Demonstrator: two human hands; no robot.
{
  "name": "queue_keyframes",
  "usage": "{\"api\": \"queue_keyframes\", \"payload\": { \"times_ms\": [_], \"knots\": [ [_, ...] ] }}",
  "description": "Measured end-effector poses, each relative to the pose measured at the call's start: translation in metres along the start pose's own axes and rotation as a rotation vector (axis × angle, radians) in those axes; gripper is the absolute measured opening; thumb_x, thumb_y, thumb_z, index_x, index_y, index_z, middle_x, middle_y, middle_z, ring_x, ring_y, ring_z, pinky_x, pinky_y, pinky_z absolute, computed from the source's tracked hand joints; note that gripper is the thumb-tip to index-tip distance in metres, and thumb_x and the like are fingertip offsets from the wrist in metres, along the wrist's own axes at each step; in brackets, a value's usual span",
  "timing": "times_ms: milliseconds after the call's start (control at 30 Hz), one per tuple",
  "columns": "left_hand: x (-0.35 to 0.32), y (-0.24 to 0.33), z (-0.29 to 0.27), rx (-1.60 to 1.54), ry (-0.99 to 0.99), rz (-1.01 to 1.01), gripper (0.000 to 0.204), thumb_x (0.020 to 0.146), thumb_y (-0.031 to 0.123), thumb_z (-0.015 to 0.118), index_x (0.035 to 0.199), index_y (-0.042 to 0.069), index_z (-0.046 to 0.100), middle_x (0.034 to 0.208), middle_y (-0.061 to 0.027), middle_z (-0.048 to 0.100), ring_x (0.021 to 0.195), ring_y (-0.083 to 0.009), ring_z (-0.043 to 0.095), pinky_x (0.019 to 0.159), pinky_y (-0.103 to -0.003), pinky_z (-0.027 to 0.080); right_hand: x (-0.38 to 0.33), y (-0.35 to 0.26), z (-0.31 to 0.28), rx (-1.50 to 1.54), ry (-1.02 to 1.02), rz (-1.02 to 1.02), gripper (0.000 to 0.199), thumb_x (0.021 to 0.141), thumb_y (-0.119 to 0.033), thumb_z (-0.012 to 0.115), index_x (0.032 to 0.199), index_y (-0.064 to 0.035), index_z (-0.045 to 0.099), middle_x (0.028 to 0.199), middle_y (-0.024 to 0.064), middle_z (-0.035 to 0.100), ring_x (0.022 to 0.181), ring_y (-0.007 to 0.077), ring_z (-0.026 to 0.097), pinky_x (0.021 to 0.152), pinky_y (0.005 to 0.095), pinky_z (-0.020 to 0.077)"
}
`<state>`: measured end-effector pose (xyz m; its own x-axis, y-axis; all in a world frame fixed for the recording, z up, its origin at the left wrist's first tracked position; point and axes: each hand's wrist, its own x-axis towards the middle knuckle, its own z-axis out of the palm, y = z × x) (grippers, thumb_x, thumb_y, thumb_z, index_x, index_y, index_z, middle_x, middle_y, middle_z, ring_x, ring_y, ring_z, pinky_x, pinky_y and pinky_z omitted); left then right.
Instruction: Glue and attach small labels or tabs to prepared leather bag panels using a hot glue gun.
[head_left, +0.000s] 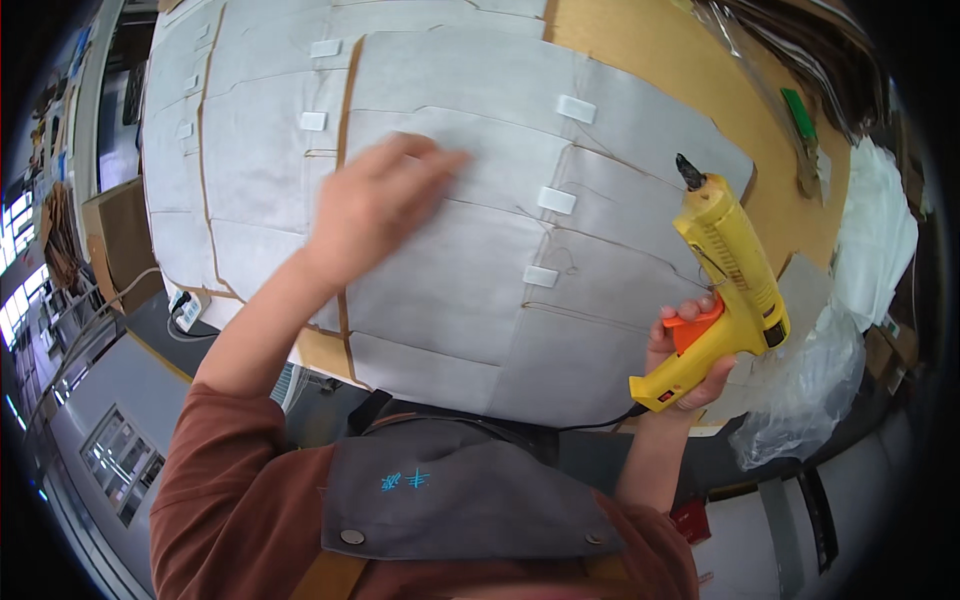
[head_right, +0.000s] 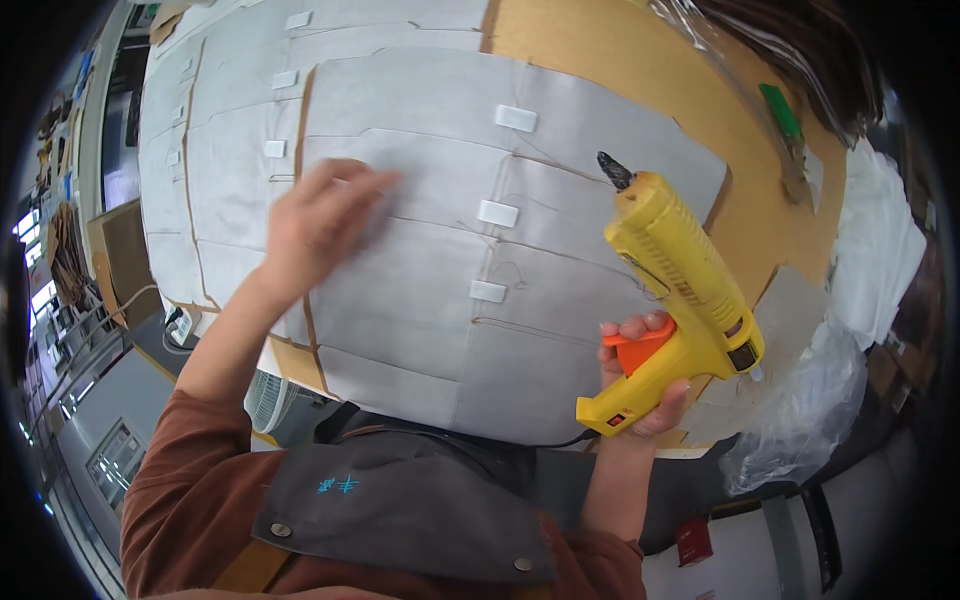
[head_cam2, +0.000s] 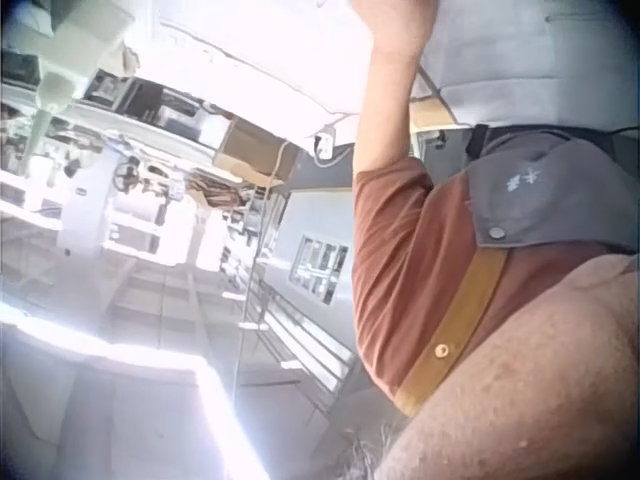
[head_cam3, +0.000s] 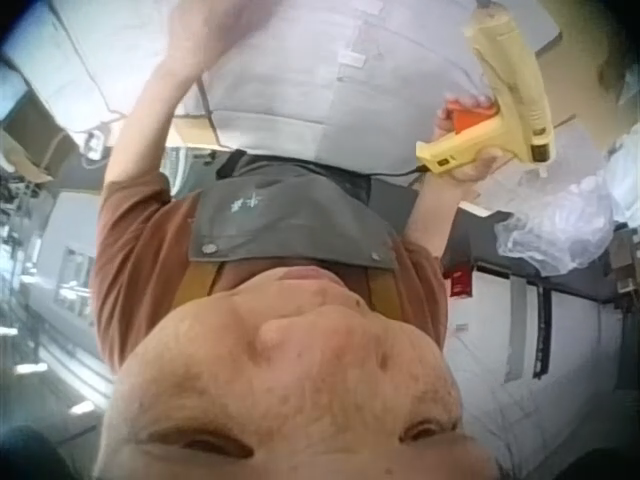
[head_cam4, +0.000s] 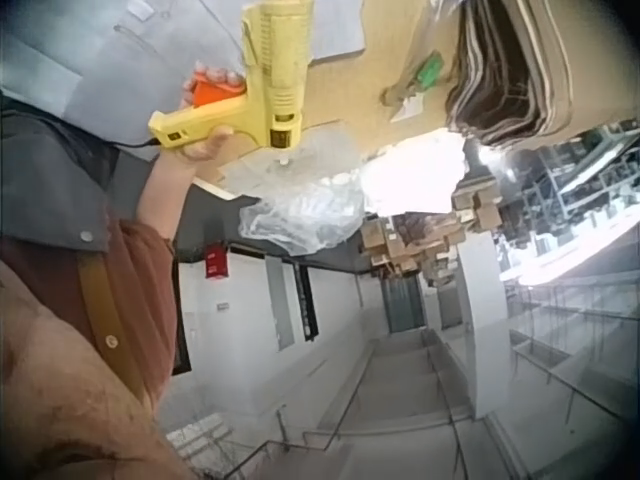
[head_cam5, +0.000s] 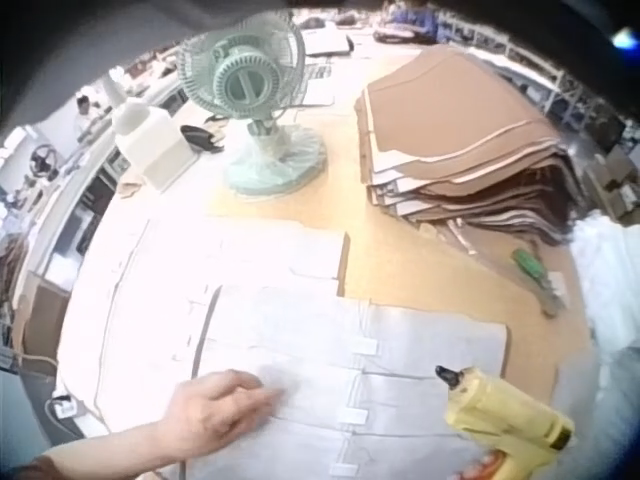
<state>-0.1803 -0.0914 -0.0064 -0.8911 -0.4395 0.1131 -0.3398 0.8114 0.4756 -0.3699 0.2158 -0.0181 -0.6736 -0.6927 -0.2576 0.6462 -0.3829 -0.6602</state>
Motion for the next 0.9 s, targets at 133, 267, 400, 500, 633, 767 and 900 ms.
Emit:
{"api": "queue_keyframes", "payload": {
  "times_ms": [133,267,400,500,633,767,900],
  "knots": [
    [0.029,0.047,0.047,-0.013,-0.086,0.200,0.032,0.076,0.010,0.074,0.107,0.017,0.071,0.093,0.0014,0.061,0.076,-0.0163,0.062,0.059,-0.029,0.052,-0.003,-0.007,-0.014,-0.081,0.000,0.054,0.072,0.085,-0.053,0.066,0.128,0.0011,0.046,0.116,0.0124,0.057,0.106,0.0280,0.060,0.083,0.0385,0.0520],
    [0.042,0.054,0.062,0.014,-0.119,0.223,0.033,0.074,0.010,0.075,0.106,0.018,0.071,0.092,0.0034,0.061,0.074,-0.0149,0.062,0.059,-0.028,0.052,-0.010,-0.009,-0.026,-0.085,0.071,0.026,0.072,0.085,-0.053,0.065,0.128,0.0009,0.046,0.114,0.0140,0.058,0.106,0.0304,0.060,0.083,0.0380,0.0517],
    [0.044,0.051,0.063,-0.008,-0.080,0.268,0.034,0.071,0.010,0.075,0.104,0.017,0.071,0.091,0.0032,0.061,0.070,-0.0150,0.060,0.056,-0.028,0.051,-0.009,-0.004,-0.035,-0.060,0.105,0.037,0.074,0.084,-0.055,0.065,0.128,0.0014,0.045,0.111,0.0150,0.059,0.106,0.0309,0.060,0.083,0.0383,0.0514],
    [0.037,0.045,0.067,0.068,-0.038,0.346,0.034,0.068,0.009,0.075,0.101,0.016,0.072,0.089,0.0043,0.062,0.066,-0.0135,0.057,0.052,-0.027,0.048,-0.006,-0.007,-0.042,-0.099,0.028,0.108,0.076,0.083,-0.056,0.066,0.128,0.0022,0.045,0.112,0.0152,0.059,0.106,0.0304,0.060,0.084,0.0393,0.0515],
    [0.032,0.048,0.069,0.224,0.031,0.412,0.036,0.064,0.009,0.075,0.098,0.016,0.073,0.087,0.0063,0.063,0.061,-0.0103,0.053,0.047,-0.024,0.044,-0.003,-0.009,-0.046,-0.161,0.019,0.111,0.078,0.083,-0.057,0.066,0.128,0.0032,0.046,0.112,0.0159,0.059,0.105,0.0310,0.061,0.083,0.0395,0.0516],
    [0.034,0.048,0.064,0.246,0.007,0.417,0.036,0.062,0.009,0.074,0.098,0.017,0.074,0.087,0.0065,0.064,0.059,-0.0097,0.052,0.047,-0.024,0.044,0.001,-0.012,-0.049,-0.168,-0.005,0.130,0.078,0.083,-0.057,0.066,0.128,0.0036,0.046,0.112,0.0161,0.059,0.103,0.0306,0.061,0.082,0.0397,0.0520],
    [0.036,0.045,0.063,0.180,-0.039,0.397,0.033,0.066,0.010,0.076,0.099,0.016,0.073,0.087,0.0057,0.064,0.062,-0.0109,0.056,0.049,-0.025,0.046,0.004,-0.013,-0.047,-0.177,-0.067,0.148,0.075,0.084,-0.056,0.063,0.129,0.0009,0.043,0.115,0.0116,0.053,0.108,0.0290,0.058,0.083,0.0370,0.0495]
  ]
}}
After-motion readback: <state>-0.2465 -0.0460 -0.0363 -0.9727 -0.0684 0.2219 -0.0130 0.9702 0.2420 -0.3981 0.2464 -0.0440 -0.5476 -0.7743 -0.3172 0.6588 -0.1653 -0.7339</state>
